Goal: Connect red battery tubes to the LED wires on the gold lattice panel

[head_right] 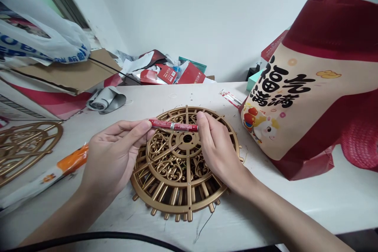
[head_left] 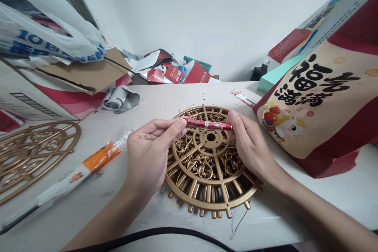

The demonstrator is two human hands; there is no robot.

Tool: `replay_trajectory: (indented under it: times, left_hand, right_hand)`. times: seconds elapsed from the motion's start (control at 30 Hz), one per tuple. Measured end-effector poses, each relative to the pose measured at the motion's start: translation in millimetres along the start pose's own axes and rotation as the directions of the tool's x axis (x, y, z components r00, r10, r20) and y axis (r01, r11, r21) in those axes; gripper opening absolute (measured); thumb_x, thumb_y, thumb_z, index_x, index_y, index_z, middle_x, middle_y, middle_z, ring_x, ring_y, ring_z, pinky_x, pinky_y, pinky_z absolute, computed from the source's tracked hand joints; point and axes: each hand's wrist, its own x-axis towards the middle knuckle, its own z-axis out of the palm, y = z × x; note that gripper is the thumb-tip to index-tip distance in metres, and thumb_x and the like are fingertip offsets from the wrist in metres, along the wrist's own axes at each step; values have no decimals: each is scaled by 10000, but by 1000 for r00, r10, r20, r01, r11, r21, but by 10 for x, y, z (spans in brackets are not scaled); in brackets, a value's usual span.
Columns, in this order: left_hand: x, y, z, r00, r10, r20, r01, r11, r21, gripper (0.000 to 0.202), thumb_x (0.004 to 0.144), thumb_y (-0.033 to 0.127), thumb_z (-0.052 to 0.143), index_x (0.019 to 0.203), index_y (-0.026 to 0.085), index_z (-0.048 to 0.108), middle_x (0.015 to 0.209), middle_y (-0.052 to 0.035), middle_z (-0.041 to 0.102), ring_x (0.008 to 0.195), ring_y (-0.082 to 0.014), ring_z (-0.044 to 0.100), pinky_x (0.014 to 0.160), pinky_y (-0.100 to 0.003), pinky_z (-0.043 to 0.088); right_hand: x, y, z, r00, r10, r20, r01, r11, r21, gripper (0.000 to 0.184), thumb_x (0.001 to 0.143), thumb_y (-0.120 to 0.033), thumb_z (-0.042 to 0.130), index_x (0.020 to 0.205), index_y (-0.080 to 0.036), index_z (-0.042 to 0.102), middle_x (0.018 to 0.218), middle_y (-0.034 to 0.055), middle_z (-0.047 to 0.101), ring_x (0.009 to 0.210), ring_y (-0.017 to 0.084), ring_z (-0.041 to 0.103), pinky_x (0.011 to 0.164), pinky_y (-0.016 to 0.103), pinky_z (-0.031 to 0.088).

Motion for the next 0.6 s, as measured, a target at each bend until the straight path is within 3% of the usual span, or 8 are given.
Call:
replay_trajectory:
  times: [0.3,0.6]
  left_hand:
    - [-39,-21,-26,998,49,-29,-46,995,83,195,661,309,931,781,244,791,770,13,782,724,-112,739,718,-172,626]
    - [-2,-5,-20,999,46,3,-46,997,58,172,698,289,909,781,202,787,814,-20,778,767,-112,723,762,-177,612]
  right_hand:
    - [25,57,-38,998,-8,-65,5,999,-50,463,1062,-565,384,742,-234,432,735,-4,462,691,164,399,635,322,321]
    - [-2,-23,-34,999,-27,-39,24,996,-84,446,1074,-530,386,742,-236,336,719,-18,402,664,156,355,613,316,295]
